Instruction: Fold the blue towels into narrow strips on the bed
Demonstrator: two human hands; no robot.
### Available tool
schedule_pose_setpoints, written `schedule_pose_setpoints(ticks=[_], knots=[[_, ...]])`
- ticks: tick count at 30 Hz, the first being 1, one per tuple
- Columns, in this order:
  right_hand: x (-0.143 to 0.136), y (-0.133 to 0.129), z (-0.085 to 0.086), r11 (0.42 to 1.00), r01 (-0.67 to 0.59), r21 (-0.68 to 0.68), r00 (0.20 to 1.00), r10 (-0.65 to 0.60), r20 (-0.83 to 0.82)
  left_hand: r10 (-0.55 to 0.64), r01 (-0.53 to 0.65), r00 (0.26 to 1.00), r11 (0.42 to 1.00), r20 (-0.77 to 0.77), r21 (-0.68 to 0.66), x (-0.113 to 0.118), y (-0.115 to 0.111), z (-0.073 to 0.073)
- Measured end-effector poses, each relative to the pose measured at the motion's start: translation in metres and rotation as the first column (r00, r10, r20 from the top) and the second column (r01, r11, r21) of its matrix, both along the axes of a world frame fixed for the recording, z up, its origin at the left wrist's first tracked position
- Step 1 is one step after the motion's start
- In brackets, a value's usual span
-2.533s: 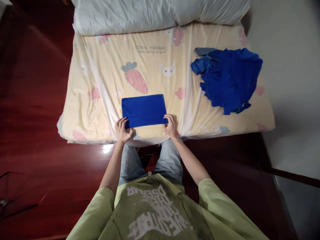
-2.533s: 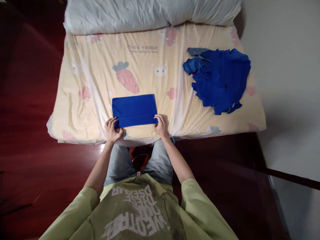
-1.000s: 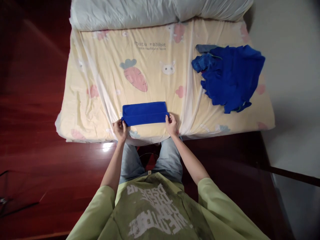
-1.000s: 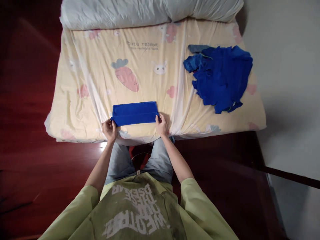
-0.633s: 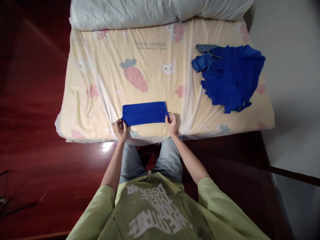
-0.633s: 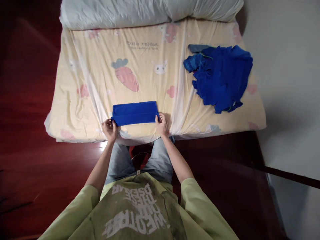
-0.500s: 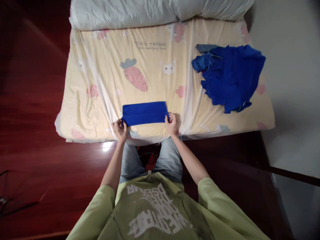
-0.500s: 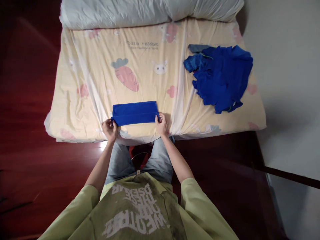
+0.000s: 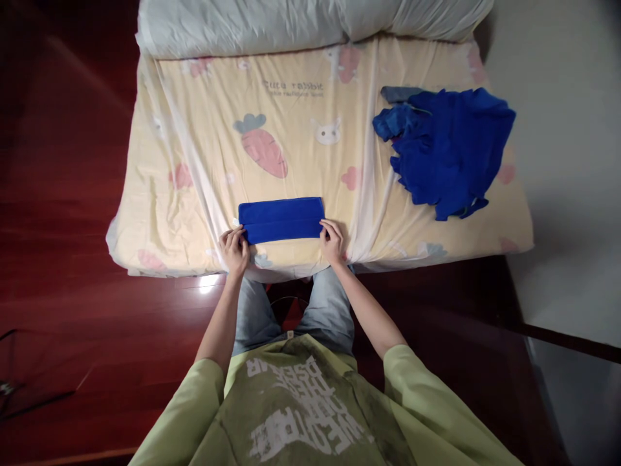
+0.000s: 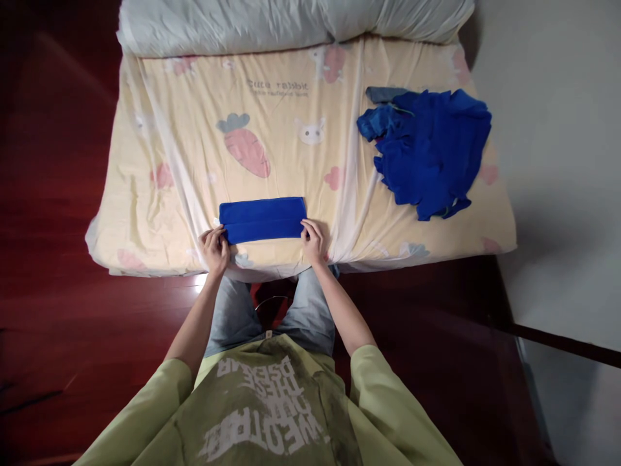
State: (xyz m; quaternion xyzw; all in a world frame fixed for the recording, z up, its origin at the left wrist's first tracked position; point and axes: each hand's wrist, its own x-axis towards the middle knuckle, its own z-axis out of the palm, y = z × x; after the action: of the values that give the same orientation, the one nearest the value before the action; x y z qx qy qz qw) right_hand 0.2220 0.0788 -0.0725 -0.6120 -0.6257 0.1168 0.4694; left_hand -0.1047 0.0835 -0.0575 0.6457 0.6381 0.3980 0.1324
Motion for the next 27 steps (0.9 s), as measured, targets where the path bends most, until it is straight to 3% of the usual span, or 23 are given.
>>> schedule_pose_setpoints(ticks=[4, 9, 16, 21, 27], knots=[[0.000, -0.003, 0.008, 0.998, -0.038, -0.041, 0.999, 0.039, 0.028, -0.069, 0.062, 0.988, 0.996, -0.135, -0.057, -0.002, -0.002, 0.006], [0.003, -0.004, 0.011, 0.995, -0.075, -0.062, 0.995, 0.079, 0.066, -0.136, 0.129, 0.977, 0.990, -0.162, -0.056, -0.004, -0.001, 0.006], [0.004, -0.002, 0.005, 0.994, -0.079, -0.071, 0.995, 0.083, 0.056, -0.093, 0.092, 0.994, 0.996, -0.056, -0.012, -0.005, 0.001, 0.002], [0.004, -0.006, -0.010, 0.996, 0.016, -0.093, 1.000, -0.018, -0.025, 0.027, -0.022, 0.998, 0.995, 0.051, -0.092, -0.006, -0.002, -0.004], [0.003, -0.006, -0.019, 0.981, 0.090, -0.173, 0.982, -0.116, -0.148, 0.139, -0.127, 0.987, 0.983, 0.077, -0.135, -0.006, -0.001, -0.011]])
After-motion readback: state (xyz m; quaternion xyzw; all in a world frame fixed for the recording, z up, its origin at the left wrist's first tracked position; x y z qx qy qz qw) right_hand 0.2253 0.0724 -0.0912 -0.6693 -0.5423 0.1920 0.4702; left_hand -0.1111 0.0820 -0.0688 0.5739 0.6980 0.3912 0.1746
